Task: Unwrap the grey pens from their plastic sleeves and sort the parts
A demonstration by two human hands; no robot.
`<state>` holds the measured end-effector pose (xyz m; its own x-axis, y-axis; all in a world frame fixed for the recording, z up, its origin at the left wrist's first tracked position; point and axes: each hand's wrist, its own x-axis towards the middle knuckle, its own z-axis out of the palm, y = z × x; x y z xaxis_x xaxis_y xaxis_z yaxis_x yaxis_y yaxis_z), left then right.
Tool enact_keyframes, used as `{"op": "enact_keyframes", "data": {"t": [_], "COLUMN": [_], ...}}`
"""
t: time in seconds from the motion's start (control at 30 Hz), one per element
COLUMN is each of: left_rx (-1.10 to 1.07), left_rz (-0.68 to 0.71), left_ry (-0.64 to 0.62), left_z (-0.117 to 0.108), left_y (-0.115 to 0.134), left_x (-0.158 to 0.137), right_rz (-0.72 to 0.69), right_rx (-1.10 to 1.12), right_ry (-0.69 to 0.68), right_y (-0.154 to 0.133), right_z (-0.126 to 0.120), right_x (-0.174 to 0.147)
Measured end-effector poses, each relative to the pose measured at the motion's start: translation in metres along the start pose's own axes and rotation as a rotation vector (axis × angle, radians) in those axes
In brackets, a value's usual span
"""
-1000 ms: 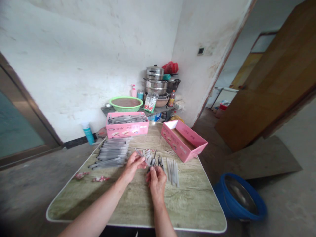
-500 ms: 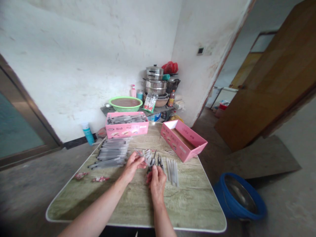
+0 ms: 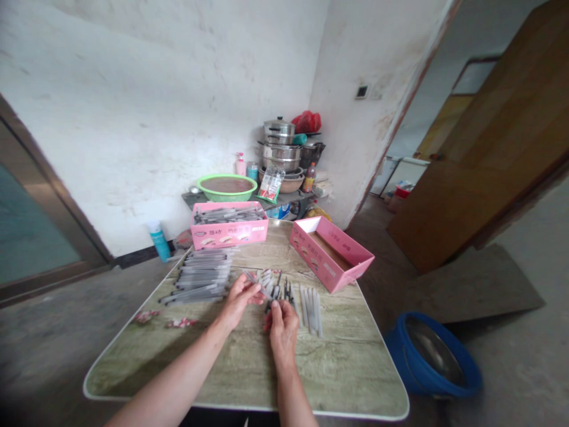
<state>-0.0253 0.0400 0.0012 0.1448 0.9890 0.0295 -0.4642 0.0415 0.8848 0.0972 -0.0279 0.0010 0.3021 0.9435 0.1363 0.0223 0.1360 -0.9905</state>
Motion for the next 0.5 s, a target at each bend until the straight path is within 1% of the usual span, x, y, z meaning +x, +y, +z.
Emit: {"op": "enact_keyframes", "data": {"t": [0.2,0.5], "left_rx": [-0.002,0.006], "left_rz": [-0.008,-0.008], "left_ry": [-0.023,-0.061], "left_z": [0.0004,0.0013], "left_y": [-0.0002,0.001], "left_x": [0.0002,-0.0014], "right_rz": [-0.02,-0.013], "right_rx": [0.002,-0.008], "right_ry": [-0.007,-0.034], "right_y": [0.0003,0.0012], "right_z": [0.0002,0.0001], "right_x": [-0.0008,-0.0018]}}
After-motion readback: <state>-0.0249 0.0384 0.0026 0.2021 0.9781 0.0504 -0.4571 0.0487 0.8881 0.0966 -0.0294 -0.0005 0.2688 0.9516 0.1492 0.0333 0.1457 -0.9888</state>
